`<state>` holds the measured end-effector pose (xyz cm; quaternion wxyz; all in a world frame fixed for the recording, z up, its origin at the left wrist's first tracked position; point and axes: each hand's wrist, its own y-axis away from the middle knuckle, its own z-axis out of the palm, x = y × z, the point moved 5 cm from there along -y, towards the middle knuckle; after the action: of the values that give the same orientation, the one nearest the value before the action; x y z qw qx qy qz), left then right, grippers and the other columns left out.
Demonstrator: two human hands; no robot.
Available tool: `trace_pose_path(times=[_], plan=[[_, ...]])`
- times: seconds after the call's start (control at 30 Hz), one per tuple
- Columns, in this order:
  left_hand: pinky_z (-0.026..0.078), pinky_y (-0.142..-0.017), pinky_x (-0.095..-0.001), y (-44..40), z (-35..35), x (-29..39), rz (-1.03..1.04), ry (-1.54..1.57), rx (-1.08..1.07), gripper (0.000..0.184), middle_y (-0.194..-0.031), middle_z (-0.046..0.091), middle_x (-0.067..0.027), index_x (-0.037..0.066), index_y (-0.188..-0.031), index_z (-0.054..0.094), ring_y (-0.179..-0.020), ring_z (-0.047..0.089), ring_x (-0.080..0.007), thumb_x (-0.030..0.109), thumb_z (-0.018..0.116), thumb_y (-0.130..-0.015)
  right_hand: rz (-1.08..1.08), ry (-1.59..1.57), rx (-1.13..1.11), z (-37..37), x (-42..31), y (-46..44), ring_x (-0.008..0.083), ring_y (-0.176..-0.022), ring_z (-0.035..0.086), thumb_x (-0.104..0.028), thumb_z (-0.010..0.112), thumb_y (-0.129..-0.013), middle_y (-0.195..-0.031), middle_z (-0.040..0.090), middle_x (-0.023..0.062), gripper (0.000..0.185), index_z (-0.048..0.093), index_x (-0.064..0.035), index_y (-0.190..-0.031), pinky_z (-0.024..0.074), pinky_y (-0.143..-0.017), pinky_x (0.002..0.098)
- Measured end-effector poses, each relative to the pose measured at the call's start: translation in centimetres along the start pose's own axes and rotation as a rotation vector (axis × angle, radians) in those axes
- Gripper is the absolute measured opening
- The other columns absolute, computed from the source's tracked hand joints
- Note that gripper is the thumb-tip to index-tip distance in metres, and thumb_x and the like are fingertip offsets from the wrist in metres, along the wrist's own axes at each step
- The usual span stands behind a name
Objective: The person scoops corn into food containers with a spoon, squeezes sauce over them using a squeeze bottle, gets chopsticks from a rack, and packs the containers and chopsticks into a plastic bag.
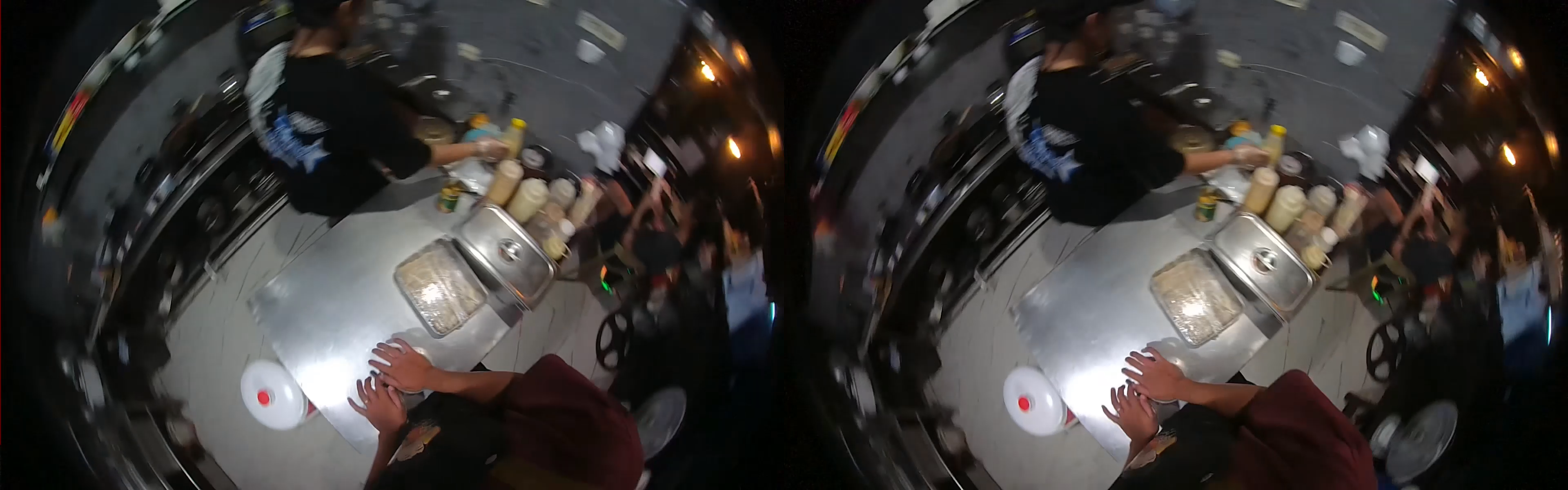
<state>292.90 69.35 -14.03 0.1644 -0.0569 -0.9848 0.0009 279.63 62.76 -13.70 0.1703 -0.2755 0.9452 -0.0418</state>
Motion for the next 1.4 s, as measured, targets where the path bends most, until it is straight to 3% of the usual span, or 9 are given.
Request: trace_pose_path(times=[0.13, 0.37, 0.67, 0.83, 0.97, 1.03, 1.1, 1.27, 1.4], plan=[[0.010, -0.123, -0.0726, 0.2, -0.4, 0.8, -0.029, -0.010, -0.017, 0.046, -0.149, 0.055, -0.0154, 0.011, -0.143, 0.059, -0.154, 0.037, -0.0379, 0.035, 0.044, -0.108, 0.297, 0.080, -0.039, -1.7, -0.5, 2.9, 0.0383, -0.146, 0.044, -0.057, 0.058, -0.099, -0.152, 0.054, 0.0138, 0.056, 0.062, -0.0262, -0.146, 0.0371, -0.107, 0.0720], [0.013, -0.122, -0.0710, -1.7, 0.2, 0.6, -0.072, -0.070, 0.013, 0.045, -0.151, 0.052, -0.0124, 0.014, -0.148, 0.053, -0.154, 0.036, -0.0345, 0.037, 0.035, -0.113, 0.346, -0.157, -0.109, -1.1, 0.2, 4.0, 0.0399, -0.143, 0.046, -0.057, 0.059, -0.099, -0.146, 0.054, 0.0138, 0.059, 0.059, -0.0205, -0.146, 0.0485, -0.097, 0.0614], [0.018, -0.124, -0.0662, -6.4, 1.5, -1.9, -0.123, -0.183, 0.032, 0.049, -0.159, 0.047, -0.0120, 0.019, -0.153, 0.049, -0.156, 0.033, -0.0313, 0.044, 0.031, -0.115, 0.136, -0.377, 0.290, -5.9, 2.3, 6.1, 0.0375, -0.150, 0.042, -0.029, 0.063, -0.103, -0.158, 0.045, 0.0196, 0.060, 0.044, -0.0122, -0.157, 0.0336, -0.124, 0.0528], [0.020, -0.125, -0.0631, -6.6, 2.0, -3.2, -0.070, -0.037, 0.201, 0.055, -0.161, 0.046, -0.0178, 0.010, -0.155, 0.047, -0.154, 0.038, -0.0366, 0.046, 0.040, -0.114, 0.385, -0.506, 0.536, -15.1, 14.1, 16.2, 0.0320, -0.123, 0.064, -0.015, 0.069, -0.098, -0.146, 0.057, 0.0159, 0.051, 0.055, -0.0083, -0.146, 0.0566, -0.099, 0.0401], [0.029, -0.123, -0.0563, -7.4, 1.9, -3.4, -0.056, -0.212, 0.349, 0.063, -0.157, 0.048, -0.0262, 0.002, -0.152, 0.050, -0.149, 0.042, -0.0429, 0.051, 0.043, -0.113, 0.917, -0.125, 1.078, -24.6, 29.9, 30.6, 0.0232, -0.076, 0.074, -0.010, 0.072, -0.093, -0.085, 0.074, 0.0140, 0.018, 0.074, -0.0061, -0.110, 0.0574, -0.069, 0.0380], [0.033, -0.120, -0.0535, -7.7, 0.6, -0.8, 0.030, -0.151, 0.528, 0.062, -0.154, 0.049, -0.0271, -0.004, -0.151, 0.049, -0.144, 0.045, -0.0444, 0.044, 0.054, -0.112, 1.119, -0.226, 1.291, -28.6, 38.7, 37.0, 0.0239, -0.074, 0.073, -0.012, 0.066, -0.098, -0.086, 0.075, 0.0135, 0.014, 0.073, -0.0039, -0.108, 0.0564, -0.069, 0.0373], [0.057, -0.089, -0.0511, -7.5, -2.6, 6.9, 0.129, -0.432, 0.789, 0.052, -0.121, 0.069, -0.0258, -0.002, -0.141, 0.057, -0.100, 0.070, -0.0426, 0.034, 0.067, -0.105, 1.242, -0.165, 1.356, -28.1, 48.9, 42.5, 0.0241, -0.076, 0.075, -0.016, 0.066, -0.100, -0.084, 0.076, 0.0130, 0.015, 0.074, -0.0060, -0.109, 0.0576, -0.070, 0.0383], [0.040, -0.111, -0.0544, -8.5, -3.1, 20.7, -0.109, 0.028, 0.598, 0.058, -0.144, 0.055, -0.0267, -0.003, -0.150, 0.050, -0.132, 0.051, -0.0449, 0.037, 0.059, -0.109, 1.313, -0.099, 1.122, -26.9, 63.7, 45.6, 0.0350, -0.099, 0.071, -0.043, 0.079, -0.092, -0.102, 0.074, 0.0199, 0.052, 0.074, -0.0071, -0.128, 0.0543, -0.091, 0.0490], [0.033, -0.117, -0.0553, -8.0, -4.4, 30.2, -0.031, 0.096, 0.479, 0.066, -0.154, 0.045, -0.0262, -0.003, -0.155, 0.042, -0.142, 0.041, -0.0436, 0.043, 0.057, -0.110, 1.188, -0.556, 1.354, -23.7, 67.9, 45.5, 0.0278, -0.095, 0.071, -0.034, 0.077, -0.097, -0.099, 0.075, 0.0157, 0.039, 0.076, -0.0013, -0.118, 0.0550, -0.087, 0.0408]])
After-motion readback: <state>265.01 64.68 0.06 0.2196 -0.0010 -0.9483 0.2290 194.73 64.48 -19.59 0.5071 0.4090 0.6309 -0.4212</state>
